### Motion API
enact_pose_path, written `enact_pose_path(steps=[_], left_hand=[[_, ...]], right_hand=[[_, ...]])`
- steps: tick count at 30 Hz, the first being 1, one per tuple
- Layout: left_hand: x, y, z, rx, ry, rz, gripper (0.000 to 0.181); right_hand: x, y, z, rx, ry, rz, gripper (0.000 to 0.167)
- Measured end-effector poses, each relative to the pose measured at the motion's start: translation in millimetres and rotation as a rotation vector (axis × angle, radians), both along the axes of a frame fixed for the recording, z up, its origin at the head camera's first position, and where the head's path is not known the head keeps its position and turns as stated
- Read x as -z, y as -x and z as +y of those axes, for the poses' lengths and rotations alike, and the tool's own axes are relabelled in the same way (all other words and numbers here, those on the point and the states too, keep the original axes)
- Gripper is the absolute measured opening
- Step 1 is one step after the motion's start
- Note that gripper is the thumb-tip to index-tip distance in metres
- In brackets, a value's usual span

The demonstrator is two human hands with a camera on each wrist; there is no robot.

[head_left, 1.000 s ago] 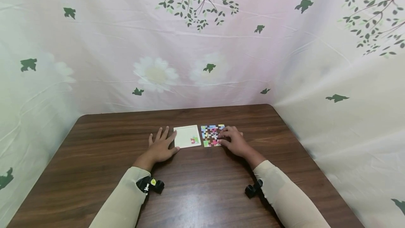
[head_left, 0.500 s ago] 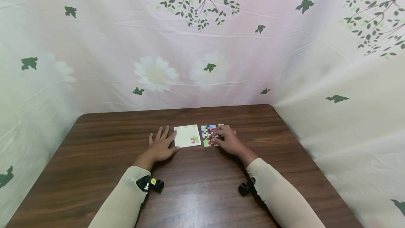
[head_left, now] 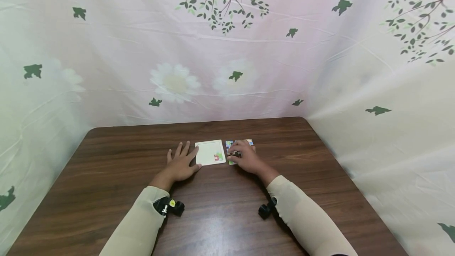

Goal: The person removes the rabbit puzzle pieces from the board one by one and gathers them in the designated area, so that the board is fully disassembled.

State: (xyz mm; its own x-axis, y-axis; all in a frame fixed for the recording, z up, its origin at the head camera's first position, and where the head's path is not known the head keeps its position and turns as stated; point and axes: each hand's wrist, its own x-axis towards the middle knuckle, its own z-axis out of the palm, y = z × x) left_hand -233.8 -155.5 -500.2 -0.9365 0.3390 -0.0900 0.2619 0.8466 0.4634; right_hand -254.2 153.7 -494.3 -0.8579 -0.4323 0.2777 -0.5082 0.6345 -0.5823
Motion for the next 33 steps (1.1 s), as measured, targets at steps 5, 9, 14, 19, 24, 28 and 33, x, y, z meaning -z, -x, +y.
enact_pose_path(steps=[5,9,14,19,24,28,33], left_hand=[[-0.8,-0.2,0.6,0.0,0.016,0.005,0.08],[-7.2,-3.8,2.8,0.0,0.029,0.0,0.079],[-8.4,-3.2,3.4,-0.001,0.034,-0.004,0.079],[-8.1,-3.4,3.0,-0.007,0.052,-0.003,0.077],[-7.1,-3.3,2.4,-0.005,0.051,-0.005,0.078],[-7.5,-3.6,2.5,-0.003,0.046,-0.007,0.078],[-7.8,-3.9,1.7,-0.004,0.045,-0.007,0.078]], right_hand=[[1.5,2.4,-8,0.01,-0.025,-0.037,0.014],[1.8,2.6,-13,0.016,-0.037,-0.043,0.013],[-0.8,1.9,-18,0.002,-0.038,-0.056,0.016],[-3.8,1.1,-23,-0.018,-0.04,-0.063,0.02],[-5.4,0.2,-25,-0.013,-0.069,-0.083,0.023],[-6.1,-0.3,-26,-0.006,-0.086,-0.096,0.025],[-5.3,-0.5,-27,-0.007,-0.085,-0.095,0.024]])
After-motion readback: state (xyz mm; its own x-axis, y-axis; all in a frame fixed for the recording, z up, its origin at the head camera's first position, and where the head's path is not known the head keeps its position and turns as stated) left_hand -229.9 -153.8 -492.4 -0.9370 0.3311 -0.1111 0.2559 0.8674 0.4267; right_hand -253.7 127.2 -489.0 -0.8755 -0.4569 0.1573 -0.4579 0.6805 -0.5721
